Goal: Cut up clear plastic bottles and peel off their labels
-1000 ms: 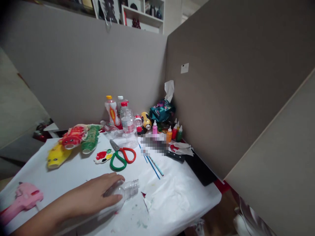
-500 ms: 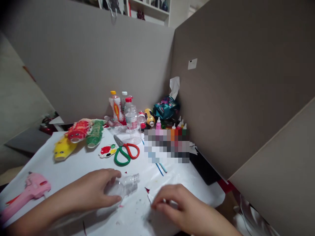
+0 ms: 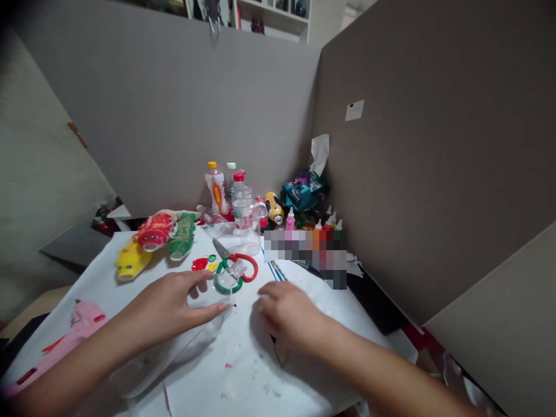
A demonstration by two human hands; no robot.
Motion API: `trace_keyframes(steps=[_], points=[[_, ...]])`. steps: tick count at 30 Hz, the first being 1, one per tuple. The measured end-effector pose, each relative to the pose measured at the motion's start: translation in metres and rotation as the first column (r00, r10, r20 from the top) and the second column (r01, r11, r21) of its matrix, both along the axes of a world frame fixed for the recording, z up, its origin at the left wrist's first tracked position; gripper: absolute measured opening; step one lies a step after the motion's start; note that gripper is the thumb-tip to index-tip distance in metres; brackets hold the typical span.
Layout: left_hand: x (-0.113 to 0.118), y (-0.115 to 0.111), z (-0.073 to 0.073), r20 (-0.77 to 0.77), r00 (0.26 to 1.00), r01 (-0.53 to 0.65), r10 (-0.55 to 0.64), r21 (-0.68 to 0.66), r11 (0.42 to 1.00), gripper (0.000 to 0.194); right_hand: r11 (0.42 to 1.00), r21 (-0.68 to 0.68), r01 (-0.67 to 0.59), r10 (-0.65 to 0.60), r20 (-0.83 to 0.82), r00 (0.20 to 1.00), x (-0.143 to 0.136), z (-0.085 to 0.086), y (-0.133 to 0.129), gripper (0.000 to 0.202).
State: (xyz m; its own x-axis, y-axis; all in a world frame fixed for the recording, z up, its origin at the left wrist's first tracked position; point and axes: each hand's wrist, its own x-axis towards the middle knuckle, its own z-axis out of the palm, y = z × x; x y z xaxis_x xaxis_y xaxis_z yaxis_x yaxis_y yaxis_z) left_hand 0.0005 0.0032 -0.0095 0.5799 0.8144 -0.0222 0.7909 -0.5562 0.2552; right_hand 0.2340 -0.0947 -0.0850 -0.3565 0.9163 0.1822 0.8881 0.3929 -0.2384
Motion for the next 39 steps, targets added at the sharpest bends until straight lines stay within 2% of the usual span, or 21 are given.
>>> trace_keyframes(steps=[1, 3, 5, 8, 14, 19, 23, 25, 28, 33, 36, 39], points=[[0.002, -0.001, -0.001, -0.013, 1.000, 0.005, -0.005, -0.005, 1.000, 0.060, 0.990, 0.018, 0.138, -0.138, 0.023, 0.990, 0.015, 0.001, 0.001, 0.025], [0.006, -0.003, -0.004, -0.041, 0.999, 0.012, -0.013, -0.029, 0.999, 0.059, 0.924, 0.047, 0.380, -0.383, 0.079, 0.920, 0.048, 0.000, 0.002, 0.033], [0.012, -0.006, -0.008, -0.077, 0.997, 0.015, -0.019, -0.047, 0.999, 0.059, 0.875, 0.036, 0.484, -0.484, 0.138, 0.864, 0.076, -0.004, 0.003, 0.038], [0.019, -0.011, -0.016, -0.135, 0.990, 0.027, -0.037, -0.076, 0.997, 0.062, 0.862, -0.001, 0.507, -0.497, 0.190, 0.847, 0.099, -0.012, 0.006, 0.041], [0.026, -0.019, -0.030, -0.170, 0.983, 0.047, -0.069, -0.129, 0.991, 0.068, 0.830, -0.025, 0.558, -0.551, 0.122, 0.826, 0.105, -0.018, 0.022, 0.035], [0.026, -0.020, -0.033, -0.165, 0.982, 0.062, -0.089, -0.161, 0.985, 0.068, 0.794, -0.012, 0.608, -0.606, -0.109, 0.788, 0.111, -0.011, 0.016, 0.018], [0.026, -0.017, -0.034, -0.178, 0.980, 0.060, -0.094, -0.185, 0.981, 0.068, 0.774, -0.037, 0.632, -0.592, -0.395, 0.702, 0.104, -0.004, -0.007, 0.023], [0.026, -0.016, -0.033, -0.179, 0.979, 0.065, -0.100, -0.192, 0.979, 0.068, 0.787, -0.094, 0.609, -0.563, -0.514, 0.648, 0.094, 0.001, -0.018, 0.029], [0.027, -0.017, -0.033, -0.175, 0.978, 0.074, -0.110, -0.198, 0.977, 0.062, 0.834, -0.208, 0.511, -0.521, -0.601, 0.607, 0.076, 0.010, -0.030, 0.030], [0.025, -0.022, -0.034, -0.169, 0.979, 0.083, -0.116, -0.186, 0.979, 0.057, 0.875, -0.335, 0.349, -0.484, -0.601, 0.636, 0.046, 0.023, -0.047, 0.038], [0.024, -0.024, -0.034, -0.155, 0.982, 0.077, -0.107, -0.188, 0.979, 0.056, 0.896, -0.324, 0.302, -0.430, -0.471, 0.770, 0.028, 0.030, -0.055, 0.034], [0.024, -0.024, -0.035, -0.147, 0.983, 0.085, -0.113, -0.184, 0.979, 0.052, 0.898, -0.291, 0.331, -0.407, -0.259, 0.876, 0.015, 0.037, -0.060, 0.022]])
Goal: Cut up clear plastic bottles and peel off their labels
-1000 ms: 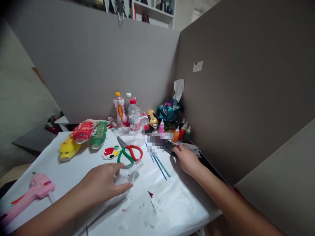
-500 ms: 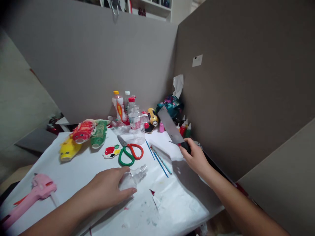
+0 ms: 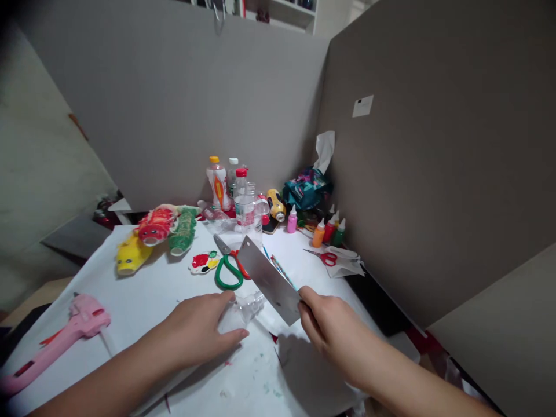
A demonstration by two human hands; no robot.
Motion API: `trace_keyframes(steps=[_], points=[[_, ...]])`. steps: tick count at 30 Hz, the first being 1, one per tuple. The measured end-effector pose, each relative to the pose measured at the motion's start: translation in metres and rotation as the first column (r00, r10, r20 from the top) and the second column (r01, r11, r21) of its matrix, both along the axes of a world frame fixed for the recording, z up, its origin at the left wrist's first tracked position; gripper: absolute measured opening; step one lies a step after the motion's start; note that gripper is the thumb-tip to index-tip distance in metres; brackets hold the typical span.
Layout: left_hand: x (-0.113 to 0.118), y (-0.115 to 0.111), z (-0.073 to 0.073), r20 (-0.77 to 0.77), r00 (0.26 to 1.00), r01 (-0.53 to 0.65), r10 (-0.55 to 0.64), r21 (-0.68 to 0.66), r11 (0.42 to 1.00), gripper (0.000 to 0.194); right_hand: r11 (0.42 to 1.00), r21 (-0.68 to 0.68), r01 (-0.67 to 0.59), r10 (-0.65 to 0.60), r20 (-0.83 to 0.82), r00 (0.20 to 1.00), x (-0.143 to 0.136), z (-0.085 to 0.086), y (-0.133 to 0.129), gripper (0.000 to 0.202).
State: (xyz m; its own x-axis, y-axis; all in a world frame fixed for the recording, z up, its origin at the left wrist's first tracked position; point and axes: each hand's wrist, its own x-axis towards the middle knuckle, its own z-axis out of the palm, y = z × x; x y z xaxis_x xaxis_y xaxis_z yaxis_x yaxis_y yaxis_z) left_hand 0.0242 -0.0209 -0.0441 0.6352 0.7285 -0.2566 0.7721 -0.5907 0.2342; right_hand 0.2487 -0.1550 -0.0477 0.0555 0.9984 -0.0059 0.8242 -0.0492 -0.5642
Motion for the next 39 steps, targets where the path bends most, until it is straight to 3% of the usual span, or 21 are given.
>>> trace_keyframes(steps=[3, 10, 18, 24, 39], points=[[-0.001, 0.001, -0.001, 0.008, 1.000, 0.004, -0.004, 0.006, 1.000, 0.051, 0.999, -0.041, 0.007, -0.004, 0.073, 0.997, -0.006, 0.004, -0.001, 0.016], [-0.001, 0.006, -0.003, 0.015, 1.000, 0.005, -0.005, 0.000, 1.000, 0.047, 0.998, -0.058, -0.004, 0.008, 0.074, 0.997, -0.008, 0.000, -0.002, 0.016], [-0.001, 0.005, -0.003, 0.017, 1.000, -0.015, 0.015, 0.003, 1.000, 0.051, 0.996, 0.088, -0.004, 0.002, 0.024, 1.000, -0.008, 0.002, -0.006, 0.018], [-0.001, 0.007, -0.006, 0.033, 0.999, -0.027, 0.027, 0.003, 1.000, 0.047, 0.999, -0.008, -0.037, 0.037, 0.009, 0.999, -0.009, -0.004, -0.003, 0.015], [-0.001, 0.011, -0.009, 0.030, 0.999, -0.044, 0.044, 0.010, 0.999, 0.053, 0.995, -0.081, -0.059, 0.058, -0.018, 0.998, -0.014, -0.006, 0.001, 0.016]])
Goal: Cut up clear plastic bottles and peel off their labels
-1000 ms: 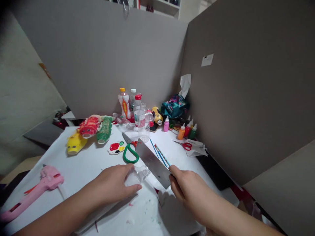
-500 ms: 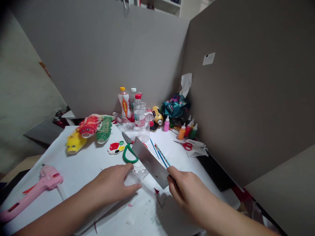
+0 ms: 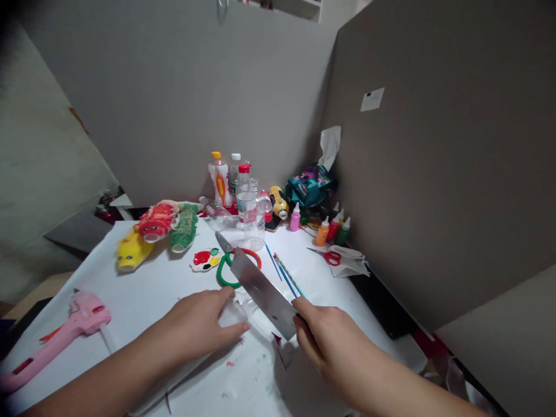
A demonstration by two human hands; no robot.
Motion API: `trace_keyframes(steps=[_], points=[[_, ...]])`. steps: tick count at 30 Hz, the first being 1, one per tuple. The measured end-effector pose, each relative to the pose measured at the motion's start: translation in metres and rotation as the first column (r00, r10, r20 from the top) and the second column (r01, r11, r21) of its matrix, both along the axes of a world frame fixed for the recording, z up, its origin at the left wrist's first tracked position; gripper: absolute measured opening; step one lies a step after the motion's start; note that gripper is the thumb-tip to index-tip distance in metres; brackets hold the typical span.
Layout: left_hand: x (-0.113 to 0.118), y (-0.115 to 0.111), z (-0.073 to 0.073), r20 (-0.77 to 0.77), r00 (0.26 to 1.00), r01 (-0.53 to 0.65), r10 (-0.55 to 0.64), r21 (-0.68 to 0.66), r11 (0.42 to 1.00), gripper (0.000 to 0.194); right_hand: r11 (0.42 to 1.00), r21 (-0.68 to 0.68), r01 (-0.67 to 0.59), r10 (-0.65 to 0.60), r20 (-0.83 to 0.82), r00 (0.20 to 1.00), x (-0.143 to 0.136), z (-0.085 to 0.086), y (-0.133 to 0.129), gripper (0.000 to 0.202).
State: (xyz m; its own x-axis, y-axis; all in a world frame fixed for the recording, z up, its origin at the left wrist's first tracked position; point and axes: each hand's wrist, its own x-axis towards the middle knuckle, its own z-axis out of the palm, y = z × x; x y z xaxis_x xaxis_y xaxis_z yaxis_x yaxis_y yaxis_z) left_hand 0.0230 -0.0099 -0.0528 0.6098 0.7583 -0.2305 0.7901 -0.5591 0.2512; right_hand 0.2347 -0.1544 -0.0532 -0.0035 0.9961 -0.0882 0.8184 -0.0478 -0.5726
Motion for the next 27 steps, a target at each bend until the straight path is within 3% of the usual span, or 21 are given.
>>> trace_keyframes(steps=[13, 27], points=[[0.0001, 0.0003, 0.0007, -0.025, 1.000, -0.014, 0.014, -0.010, 1.000, 0.053, 0.998, -0.066, 0.011, -0.011, -0.001, 1.000, -0.0033, 0.0029, 0.0012, 0.016], [0.0015, 0.0009, 0.0013, -0.016, 1.000, -0.001, 0.001, -0.002, 1.000, 0.051, 0.999, -0.034, -0.005, 0.004, -0.010, 1.000, -0.0040, 0.0004, -0.0006, 0.013]])
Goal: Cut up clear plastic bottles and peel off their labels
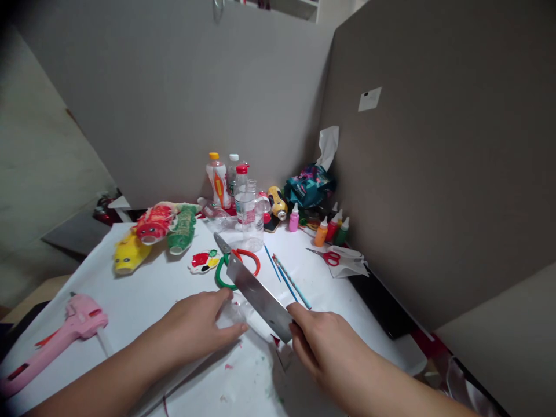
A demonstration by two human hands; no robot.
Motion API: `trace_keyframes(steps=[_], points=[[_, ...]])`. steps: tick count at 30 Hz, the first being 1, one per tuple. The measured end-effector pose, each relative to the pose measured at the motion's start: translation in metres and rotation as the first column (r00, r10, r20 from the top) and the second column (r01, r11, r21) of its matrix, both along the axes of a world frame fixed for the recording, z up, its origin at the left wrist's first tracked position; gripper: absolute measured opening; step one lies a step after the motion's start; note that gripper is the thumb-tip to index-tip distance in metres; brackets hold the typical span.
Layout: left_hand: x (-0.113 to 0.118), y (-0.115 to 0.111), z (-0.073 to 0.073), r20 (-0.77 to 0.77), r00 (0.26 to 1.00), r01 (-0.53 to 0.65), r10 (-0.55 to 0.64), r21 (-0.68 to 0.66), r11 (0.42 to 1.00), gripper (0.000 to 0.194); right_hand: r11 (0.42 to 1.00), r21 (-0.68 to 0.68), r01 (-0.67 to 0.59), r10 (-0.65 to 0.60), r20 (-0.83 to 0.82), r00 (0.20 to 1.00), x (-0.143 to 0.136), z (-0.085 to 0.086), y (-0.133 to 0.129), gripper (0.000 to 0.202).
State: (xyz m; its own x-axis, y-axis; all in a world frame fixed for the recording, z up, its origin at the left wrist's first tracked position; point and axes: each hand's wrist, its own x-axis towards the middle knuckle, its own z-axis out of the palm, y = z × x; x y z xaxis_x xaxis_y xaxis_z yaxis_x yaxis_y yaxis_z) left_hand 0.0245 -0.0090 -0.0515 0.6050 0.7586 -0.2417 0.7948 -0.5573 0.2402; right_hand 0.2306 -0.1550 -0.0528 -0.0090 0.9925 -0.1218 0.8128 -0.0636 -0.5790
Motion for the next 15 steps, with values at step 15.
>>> trace_keyframes(steps=[15], points=[[-0.001, 0.002, -0.003, -0.026, 0.999, -0.023, 0.023, -0.007, 1.000, 0.054, 0.993, 0.115, 0.036, -0.035, -0.009, 0.999, 0.009, 0.006, -0.002, 0.012]])
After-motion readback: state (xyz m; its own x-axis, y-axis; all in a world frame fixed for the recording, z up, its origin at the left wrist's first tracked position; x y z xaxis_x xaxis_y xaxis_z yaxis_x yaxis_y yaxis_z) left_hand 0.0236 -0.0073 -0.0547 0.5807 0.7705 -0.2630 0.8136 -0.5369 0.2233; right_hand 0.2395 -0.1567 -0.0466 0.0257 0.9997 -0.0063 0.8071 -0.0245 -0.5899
